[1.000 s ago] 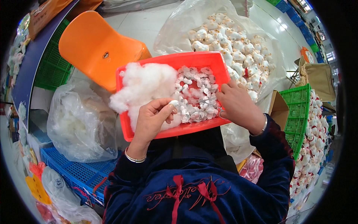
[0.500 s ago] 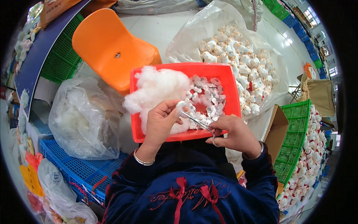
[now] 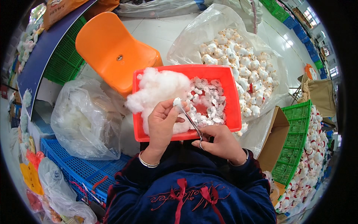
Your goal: The person uses scissors to cut small pieces of white cotton and stuffs them into small white figurines held in a red tray. The person repeatedly picks up figurines, inserts cotton, and places them back into the tray.
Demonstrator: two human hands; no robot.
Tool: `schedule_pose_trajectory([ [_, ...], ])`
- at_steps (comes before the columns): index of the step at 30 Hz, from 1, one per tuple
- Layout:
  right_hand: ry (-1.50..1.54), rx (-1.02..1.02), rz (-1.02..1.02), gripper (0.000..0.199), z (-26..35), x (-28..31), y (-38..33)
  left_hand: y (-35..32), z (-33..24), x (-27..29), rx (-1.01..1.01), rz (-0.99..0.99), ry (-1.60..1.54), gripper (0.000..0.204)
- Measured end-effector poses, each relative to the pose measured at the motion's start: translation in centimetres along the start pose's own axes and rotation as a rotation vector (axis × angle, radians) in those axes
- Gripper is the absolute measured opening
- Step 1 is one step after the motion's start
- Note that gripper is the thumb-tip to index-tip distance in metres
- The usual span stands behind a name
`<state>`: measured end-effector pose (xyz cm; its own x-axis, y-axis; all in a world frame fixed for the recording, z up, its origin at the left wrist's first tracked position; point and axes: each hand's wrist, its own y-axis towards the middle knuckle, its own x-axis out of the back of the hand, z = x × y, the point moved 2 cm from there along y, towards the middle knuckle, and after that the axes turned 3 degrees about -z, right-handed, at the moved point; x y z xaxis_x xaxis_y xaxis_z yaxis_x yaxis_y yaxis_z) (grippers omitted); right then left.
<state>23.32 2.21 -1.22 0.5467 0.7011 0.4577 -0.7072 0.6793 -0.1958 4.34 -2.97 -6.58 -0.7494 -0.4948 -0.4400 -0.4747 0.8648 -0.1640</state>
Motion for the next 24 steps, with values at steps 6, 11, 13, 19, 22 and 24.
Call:
schedule_pose_trajectory([
  [6, 0.004, 0.044, -0.091, 0.028, -0.1, -1.5, 0.2, -0.3, 0.6, -0.6, -0.03, 0.052, -0.092, 0.016],
  [11, -0.275, 0.235, -0.254, 0.028, -0.9, 0.5, 0.1, 1.3, 0.3, 2.1, -0.045, 0.195, 0.066, 0.016],
  [13, -0.463, 0.214, -0.206, 0.032, -1.3, 1.4, -0.1, 1.9, -0.2, 2.8, 0.01, 0.246, 0.136, 0.016],
  [19, -0.727, 0.267, -0.145, 0.034, 0.0, 3.6, -0.2, 2.2, -2.0, 2.2, 0.188, 0.329, 0.288, 0.013],
  [22, -0.747, 0.28, -0.1, 0.039, 0.3, 4.0, -0.2, 2.2, -1.9, 2.2, 0.21, 0.392, 0.283, 0.011],
  [24, -0.74, 0.28, -0.099, 0.043, 0.5, 4.6, 0.0, 2.3, -1.7, 2.5, 0.209, 0.397, 0.236, 0.01],
])
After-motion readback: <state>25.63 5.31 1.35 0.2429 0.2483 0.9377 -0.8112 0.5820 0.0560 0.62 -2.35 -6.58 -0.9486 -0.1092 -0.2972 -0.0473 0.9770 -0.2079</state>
